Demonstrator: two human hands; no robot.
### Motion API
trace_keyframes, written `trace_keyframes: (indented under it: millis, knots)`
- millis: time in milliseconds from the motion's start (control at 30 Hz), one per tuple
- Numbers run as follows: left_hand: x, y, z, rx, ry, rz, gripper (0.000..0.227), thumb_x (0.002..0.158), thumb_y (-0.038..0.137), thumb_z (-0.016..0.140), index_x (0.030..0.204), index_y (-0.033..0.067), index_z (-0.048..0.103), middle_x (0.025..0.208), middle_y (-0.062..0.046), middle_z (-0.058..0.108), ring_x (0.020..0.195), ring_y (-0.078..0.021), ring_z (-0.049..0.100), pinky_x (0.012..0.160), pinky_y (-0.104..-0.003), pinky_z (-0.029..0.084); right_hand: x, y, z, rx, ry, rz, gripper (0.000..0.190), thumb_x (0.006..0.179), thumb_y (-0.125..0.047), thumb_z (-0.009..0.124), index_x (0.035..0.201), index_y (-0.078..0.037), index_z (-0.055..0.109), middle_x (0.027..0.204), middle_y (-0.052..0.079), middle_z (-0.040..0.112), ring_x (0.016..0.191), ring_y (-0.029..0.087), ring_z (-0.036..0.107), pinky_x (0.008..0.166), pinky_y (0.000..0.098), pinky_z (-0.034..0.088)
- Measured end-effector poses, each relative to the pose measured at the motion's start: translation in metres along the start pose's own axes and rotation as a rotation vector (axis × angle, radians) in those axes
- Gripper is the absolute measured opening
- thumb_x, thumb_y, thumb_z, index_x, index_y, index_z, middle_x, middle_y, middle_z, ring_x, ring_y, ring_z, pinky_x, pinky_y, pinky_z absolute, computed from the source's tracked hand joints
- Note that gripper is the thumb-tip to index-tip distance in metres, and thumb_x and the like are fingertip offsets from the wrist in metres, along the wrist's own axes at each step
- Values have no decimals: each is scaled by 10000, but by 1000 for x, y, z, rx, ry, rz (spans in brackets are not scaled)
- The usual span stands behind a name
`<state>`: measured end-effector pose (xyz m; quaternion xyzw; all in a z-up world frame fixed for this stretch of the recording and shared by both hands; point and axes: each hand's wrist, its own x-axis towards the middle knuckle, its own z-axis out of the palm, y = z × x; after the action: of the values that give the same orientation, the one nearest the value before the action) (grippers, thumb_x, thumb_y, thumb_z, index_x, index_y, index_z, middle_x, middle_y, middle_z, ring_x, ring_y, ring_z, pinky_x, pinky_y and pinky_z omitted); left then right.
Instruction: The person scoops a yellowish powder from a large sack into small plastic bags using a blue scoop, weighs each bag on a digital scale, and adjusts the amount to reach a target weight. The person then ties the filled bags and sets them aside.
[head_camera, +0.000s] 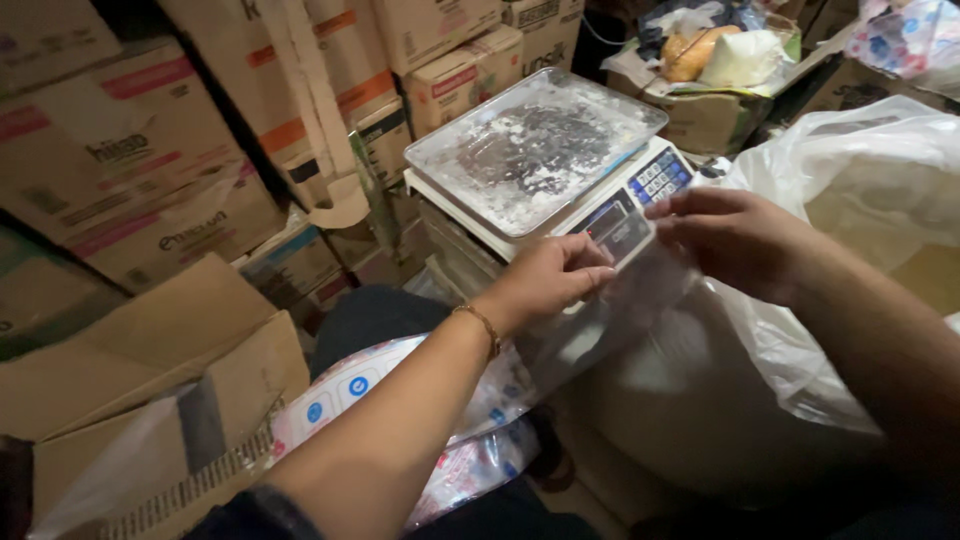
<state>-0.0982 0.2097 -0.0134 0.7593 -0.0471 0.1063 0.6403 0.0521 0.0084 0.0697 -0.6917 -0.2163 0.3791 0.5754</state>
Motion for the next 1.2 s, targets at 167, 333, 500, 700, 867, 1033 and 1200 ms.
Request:
trace_keyframes:
  millis: [167, 333, 500, 700, 867, 1033, 1200]
  knots:
    - [7, 4, 16, 147, 30, 45, 215, 970, 253, 692, 948, 43, 734, 805, -2, 686, 724, -74, 609, 662, -264, 509, -26, 6, -21, -52, 81, 151, 201, 922, -134, 630, 1078, -34, 710, 927, 23, 719, 804, 110, 629, 736, 261, 516]
    - [6, 27, 29, 183, 55, 56, 267, 965, 308, 708, 890, 51, 704, 738, 27, 681, 686, -73, 598, 644, -272, 512, -36, 21, -33, 22, 87, 57, 197, 1007, -198, 653, 1088, -25, 699, 908, 0, 640, 776, 83, 560, 683, 234, 459]
    - [4, 34, 37, 187, 35, 3, 267, 968, 324, 694, 898, 66, 698, 701, 16, 621, 653, -84, 534, 608, -290, 474, -45, 24, -33, 49, 38, 139, 201, 913, -204, 617, 1021, -62, 710, 876, -4, 687, 721, 79, 576, 633, 236, 457]
    - [10, 28, 45, 677, 463, 438, 375, 818, 423, 769, 941, 79, 686, 794, -97, 660, 705, -239, 613, 637, -352, 504, -50, 38, -27, 24, 116, -3, 163, 933, -213, 706, 907, -57, 664, 748, -29, 595, 608, 68, 473, 535, 223, 365]
    - [19, 34, 58, 542, 443, 188, 428, 851, 464, 773, 885, 49, 676, 815, -121, 712, 780, -294, 697, 715, -400, 552, -41, 47, -14, -165, 276, -94, 247, 938, -249, 749, 846, -59, 621, 677, -17, 513, 549, 75, 402, 478, 249, 286]
    - [22, 37, 73, 435, 278, -65, 508, 799, 542, 751, 885, 45, 685, 836, -141, 750, 794, -285, 738, 735, -380, 567, -40, 60, 21, -119, 145, -283, 127, 797, -88, 709, 899, -18, 682, 753, 30, 689, 650, 79, 636, 617, 230, 507]
    - [27, 29, 71, 389, 220, -120, 403, 831, 468, 707, 880, 68, 730, 816, -129, 754, 762, -269, 742, 712, -379, 569, -56, 66, 26, -66, 170, -30, 141, 902, -147, 673, 986, -38, 704, 797, 43, 681, 677, 98, 596, 616, 250, 469]
